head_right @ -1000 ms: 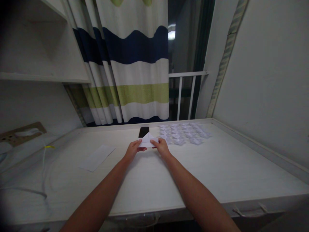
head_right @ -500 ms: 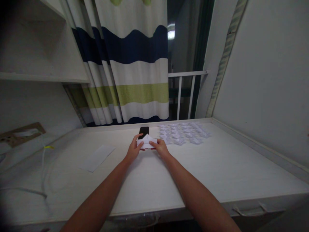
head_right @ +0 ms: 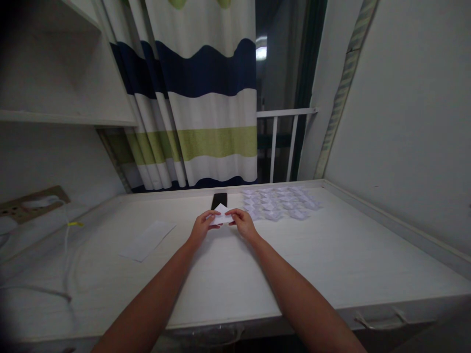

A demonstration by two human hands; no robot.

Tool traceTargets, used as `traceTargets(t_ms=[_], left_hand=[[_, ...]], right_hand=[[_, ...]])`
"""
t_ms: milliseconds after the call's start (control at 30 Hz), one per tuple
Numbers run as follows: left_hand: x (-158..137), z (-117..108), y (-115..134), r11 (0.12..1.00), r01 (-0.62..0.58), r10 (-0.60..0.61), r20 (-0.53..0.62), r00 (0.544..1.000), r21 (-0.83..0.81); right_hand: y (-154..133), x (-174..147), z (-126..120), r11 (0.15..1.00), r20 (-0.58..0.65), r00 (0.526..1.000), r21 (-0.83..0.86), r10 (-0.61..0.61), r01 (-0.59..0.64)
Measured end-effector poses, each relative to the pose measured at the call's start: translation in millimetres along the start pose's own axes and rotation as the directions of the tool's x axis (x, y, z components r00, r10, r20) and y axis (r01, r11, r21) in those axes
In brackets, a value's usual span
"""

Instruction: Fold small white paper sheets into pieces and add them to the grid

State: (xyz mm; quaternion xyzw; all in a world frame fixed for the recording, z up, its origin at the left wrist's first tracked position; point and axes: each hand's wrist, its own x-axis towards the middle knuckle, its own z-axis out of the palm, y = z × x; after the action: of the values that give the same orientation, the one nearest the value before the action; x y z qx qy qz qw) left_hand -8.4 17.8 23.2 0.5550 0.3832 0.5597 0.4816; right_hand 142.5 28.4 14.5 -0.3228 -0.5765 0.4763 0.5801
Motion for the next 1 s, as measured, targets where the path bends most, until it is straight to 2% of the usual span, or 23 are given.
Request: traceTargets(t_ms=[133, 467, 800, 1000], left_hand=[[-0.8, 0.5, 1.3, 0.999, 0.014, -0.015, 0.021, 1.0, 0.051], [0.9, -1.0, 2.3, 0.988, -0.03, 0.039, -0.06, 0.997, 0.152], [4.8, -4.8, -1.2, 0.991, -0.035, 0.037, -0.015, 0.999, 0.131], [4.9, -4.7, -0.8, 0.993, -0.035, 0.039, -0.035, 0.999, 0.113]], right_hand=[[-0.9, -0.4, 0.5, 1.0, 0.006, 1.0, -0.011, 0.016, -0.016], [-4.7, 2.4, -6.0, 0.999, 0.022, 0.999, -0.003, 0.048, -0.048], [-4.9, 6.1, -16.2, 0.999, 0.035, 0.998, -0.024, 0.044, -0.043], [-5.7, 7.4, -19.4, 0.999, 0.021, 0.999, -0.027, 0.046, -0.046]])
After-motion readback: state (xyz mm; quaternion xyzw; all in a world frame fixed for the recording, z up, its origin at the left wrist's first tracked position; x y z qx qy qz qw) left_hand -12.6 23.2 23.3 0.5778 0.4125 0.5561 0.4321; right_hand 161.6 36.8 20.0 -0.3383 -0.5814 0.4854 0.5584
